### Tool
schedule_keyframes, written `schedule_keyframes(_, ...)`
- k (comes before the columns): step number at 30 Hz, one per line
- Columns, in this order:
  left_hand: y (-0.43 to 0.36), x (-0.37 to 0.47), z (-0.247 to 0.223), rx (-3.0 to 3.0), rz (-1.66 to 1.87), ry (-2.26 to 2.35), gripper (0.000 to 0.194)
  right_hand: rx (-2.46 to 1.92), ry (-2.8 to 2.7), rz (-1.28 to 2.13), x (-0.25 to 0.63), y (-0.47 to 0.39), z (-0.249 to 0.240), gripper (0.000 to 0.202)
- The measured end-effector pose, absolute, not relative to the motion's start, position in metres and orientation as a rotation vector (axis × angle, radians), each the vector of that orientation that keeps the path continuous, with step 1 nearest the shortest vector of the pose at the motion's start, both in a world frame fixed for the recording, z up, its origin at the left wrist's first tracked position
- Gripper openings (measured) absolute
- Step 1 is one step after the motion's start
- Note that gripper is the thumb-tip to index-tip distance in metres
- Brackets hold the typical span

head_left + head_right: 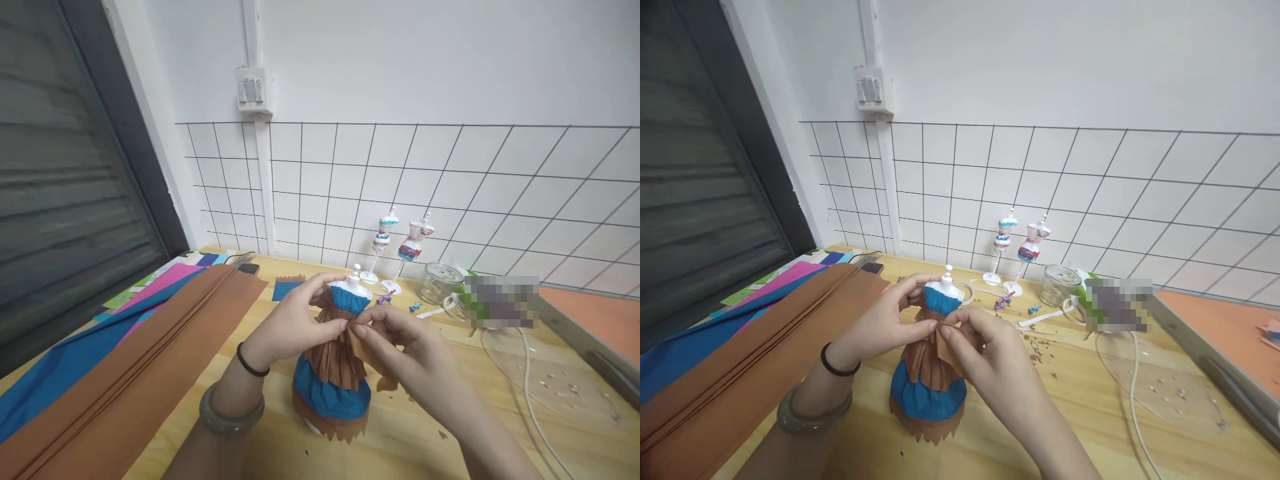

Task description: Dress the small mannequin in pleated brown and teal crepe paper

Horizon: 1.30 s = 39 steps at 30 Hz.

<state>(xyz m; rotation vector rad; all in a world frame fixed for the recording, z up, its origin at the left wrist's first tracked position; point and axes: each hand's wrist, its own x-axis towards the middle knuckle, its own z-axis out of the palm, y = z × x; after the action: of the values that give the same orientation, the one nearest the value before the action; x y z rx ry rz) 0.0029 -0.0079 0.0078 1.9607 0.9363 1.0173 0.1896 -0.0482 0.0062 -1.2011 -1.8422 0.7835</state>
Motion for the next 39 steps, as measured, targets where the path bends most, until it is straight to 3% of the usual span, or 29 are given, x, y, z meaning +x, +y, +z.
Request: schedule_keyframes(39,-0.0084,0.0032,0.0063,1.986,1.054,0.891,0.049,-1.287,-1.687,0.863,0.1875,-0.0402,0.0041,0.035)
